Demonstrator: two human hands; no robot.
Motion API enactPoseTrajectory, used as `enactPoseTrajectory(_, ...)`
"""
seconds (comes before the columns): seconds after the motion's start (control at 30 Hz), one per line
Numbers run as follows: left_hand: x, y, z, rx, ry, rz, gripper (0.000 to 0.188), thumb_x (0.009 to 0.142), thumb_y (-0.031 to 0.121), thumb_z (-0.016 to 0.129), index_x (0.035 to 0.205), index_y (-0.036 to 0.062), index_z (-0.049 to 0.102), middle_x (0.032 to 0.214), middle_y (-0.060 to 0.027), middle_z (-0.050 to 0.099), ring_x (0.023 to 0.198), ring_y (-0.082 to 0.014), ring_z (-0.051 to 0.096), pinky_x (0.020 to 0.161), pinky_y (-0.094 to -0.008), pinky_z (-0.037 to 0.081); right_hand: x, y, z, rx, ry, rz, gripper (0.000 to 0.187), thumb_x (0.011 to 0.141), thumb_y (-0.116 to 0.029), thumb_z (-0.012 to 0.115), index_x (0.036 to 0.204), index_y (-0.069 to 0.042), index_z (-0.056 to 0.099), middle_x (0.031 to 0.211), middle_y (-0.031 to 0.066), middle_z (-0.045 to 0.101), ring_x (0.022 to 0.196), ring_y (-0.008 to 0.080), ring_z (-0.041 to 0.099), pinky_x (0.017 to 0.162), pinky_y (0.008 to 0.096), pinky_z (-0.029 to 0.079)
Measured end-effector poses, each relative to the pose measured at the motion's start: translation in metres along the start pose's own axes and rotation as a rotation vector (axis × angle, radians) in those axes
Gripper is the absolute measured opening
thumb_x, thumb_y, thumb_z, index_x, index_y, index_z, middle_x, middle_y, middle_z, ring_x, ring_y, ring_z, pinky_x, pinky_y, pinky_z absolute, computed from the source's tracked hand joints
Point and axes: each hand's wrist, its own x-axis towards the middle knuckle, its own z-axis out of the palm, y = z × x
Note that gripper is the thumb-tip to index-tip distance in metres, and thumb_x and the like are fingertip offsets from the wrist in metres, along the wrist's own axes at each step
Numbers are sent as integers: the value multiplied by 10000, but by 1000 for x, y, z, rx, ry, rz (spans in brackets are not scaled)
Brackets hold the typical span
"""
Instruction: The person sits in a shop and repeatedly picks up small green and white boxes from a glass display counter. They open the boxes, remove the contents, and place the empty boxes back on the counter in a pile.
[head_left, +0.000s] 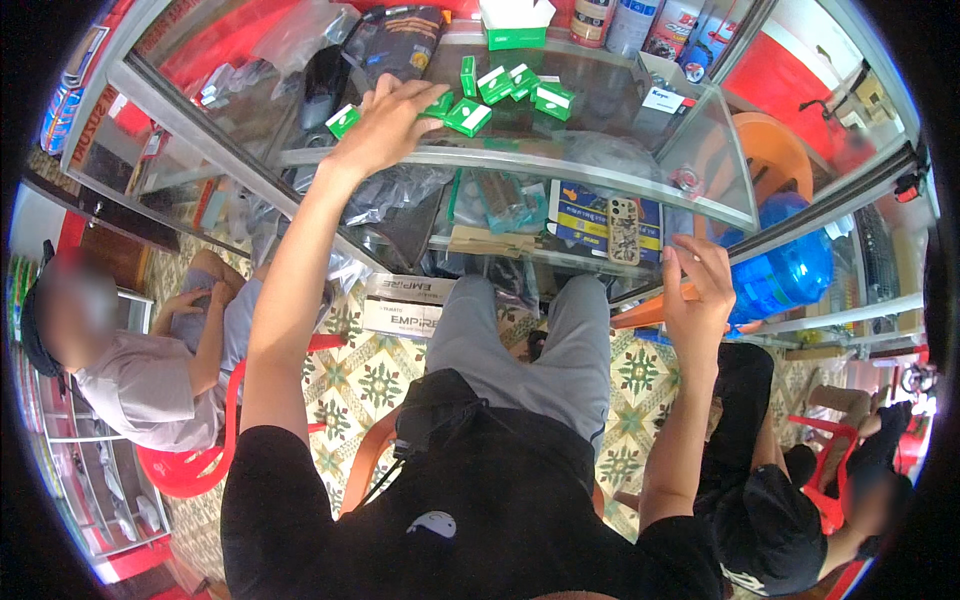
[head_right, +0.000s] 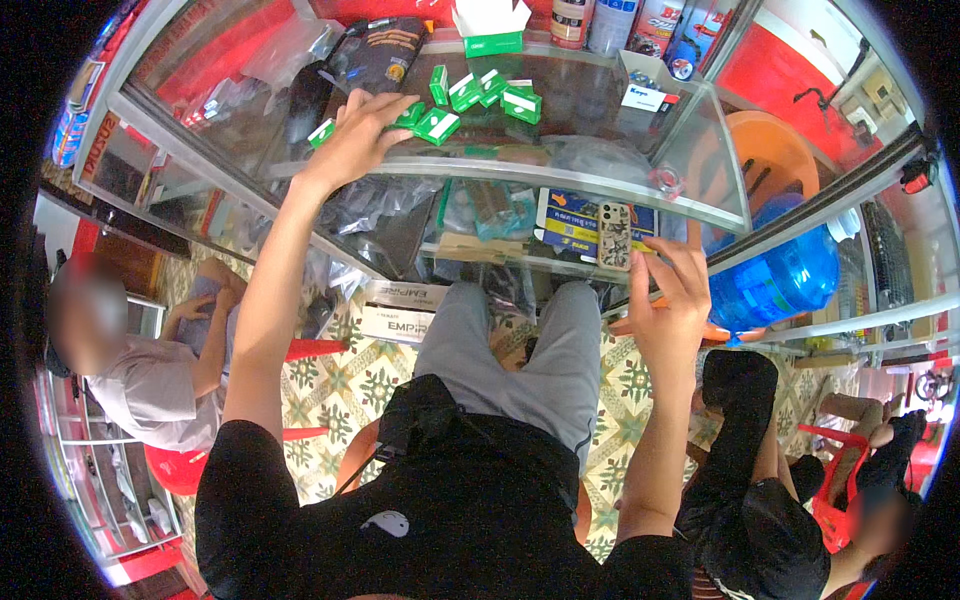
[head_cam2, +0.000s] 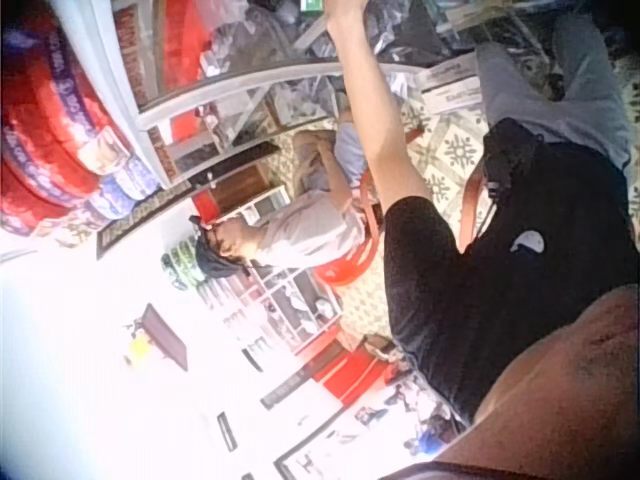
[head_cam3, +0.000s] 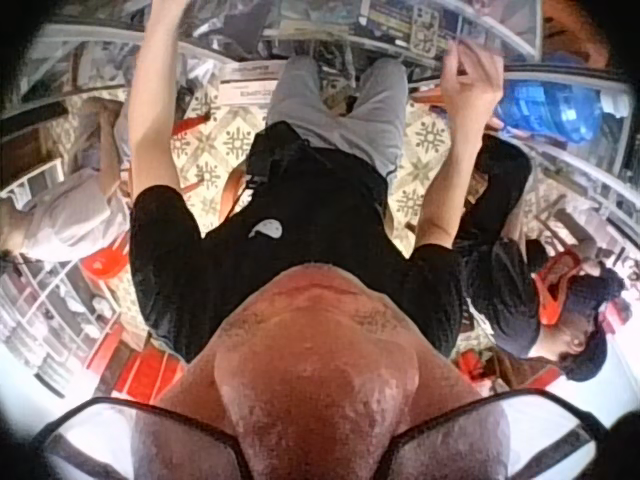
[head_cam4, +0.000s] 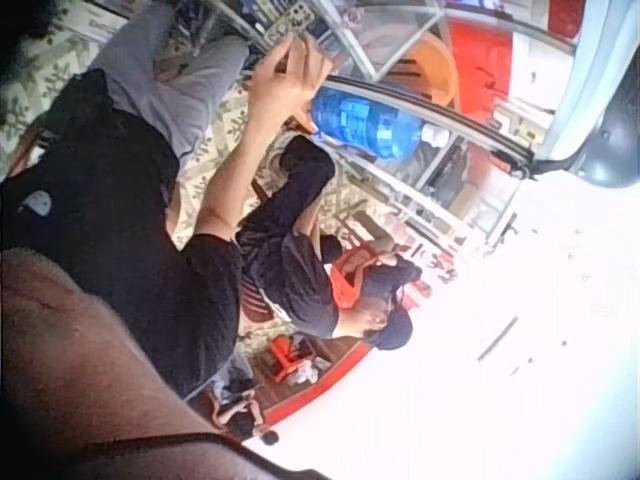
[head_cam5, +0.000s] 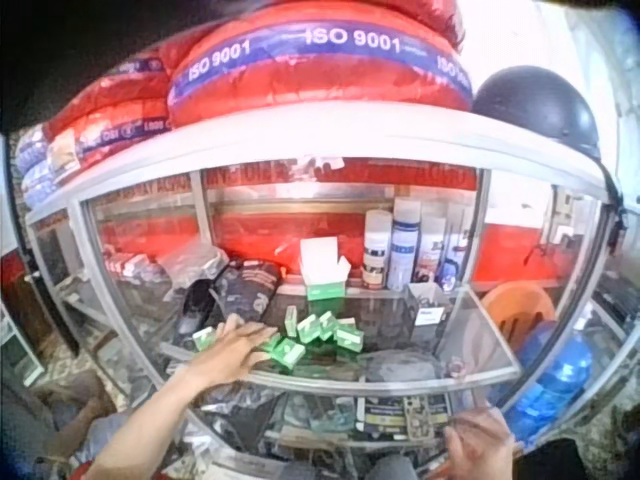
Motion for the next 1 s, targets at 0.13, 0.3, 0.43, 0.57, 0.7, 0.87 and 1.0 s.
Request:
enactPoseTrajectory(0.13, -1, -11, -5, -43, 48, -23, 563, 973, 272, 789, 1473, 63, 638, 1377, -166, 649, 1230, -361, 570, 1098, -460, 468, -3, -7, 0, 25, -19, 9, 55, 889, 35, 798, 939, 41, 776, 1051, 126, 775, 995, 319, 714, 900, 429, 561)
enactPoseTrajectory(0.3, -21, 31, -21, -316, 240, -34, 523, 934, 226, 845, 1377, -6, 692, 1293, -168, 667, 1128, -319, 687, 982, -402, 562, -7, -12, -3, 118, -39, 48, 82, 898, 36, 793, 977, 48, 776, 1043, 131, 782, 955, 305, 726, 861, 393, 569)
enactPoseTrajectory(0.43, -50, 95, -23, -908, 296, -60, 516, 880, 56, 889, 1359, -12, 708, 1318, -125, 657, 1137, -188, 709, 939, -325, 638, -4, -35, 8, 439, -107, 182, 131, 944, 22, 774, 1071, 54, 783, 1052, 127, 791, 921, 223, 734, 828, 339, 573)
enactPoseTrajectory(0.57, -75, 152, -13, -1270, 215, -37, 560, 832, -58, 895, 1358, -14, 708, 1306, -110, 630, 1164, -199, 715, 978, -332, 656, -2, -69, 21, 904, -288, 446, 221, 1000, -15, 751, 1207, 63, 759, 1050, 94, 787, 928, 145, 722, 821, 297, 581)
enactPoseTrajectory(0.7, -91, 193, 8, -1417, 250, -158, 636, 800, -76, 908, 1391, -2, 687, 1371, -111, 565, 1221, -222, 684, 1000, -366, 670, -10, -78, 35, 1225, -459, 671, 302, 1049, -70, 726, 1313, 77, 719, 1047, 97, 776, 926, 136, 723, 799, 268, 587)
enactPoseTrajectory(0.87, -106, 207, 9, -1479, 172, -185, 754, 770, -77, 926, 1463, 4, 639, 1423, -123, 526, 1254, -250, 665, 1021, -403, 672, -18, -68, 34, 1257, -358, 677, 238, 1061, -59, 703, 1240, 89, 755, 967, 137, 782, 836, 163, 740, 738, 302, 617)
enactPoseTrajectory(1.0, -110, 210, 9, -1692, 86, -196, 770, 798, -112, 886, 1503, -8, 596, 1559, -174, 488, 1326, -290, 639, 1034, -425, 665, -18, -69, 26, 1281, -380, 753, 234, 1056, -51, 705, 1233, 95, 752, 953, 155, 779, 824, 189, 755, 725, 323, 642)
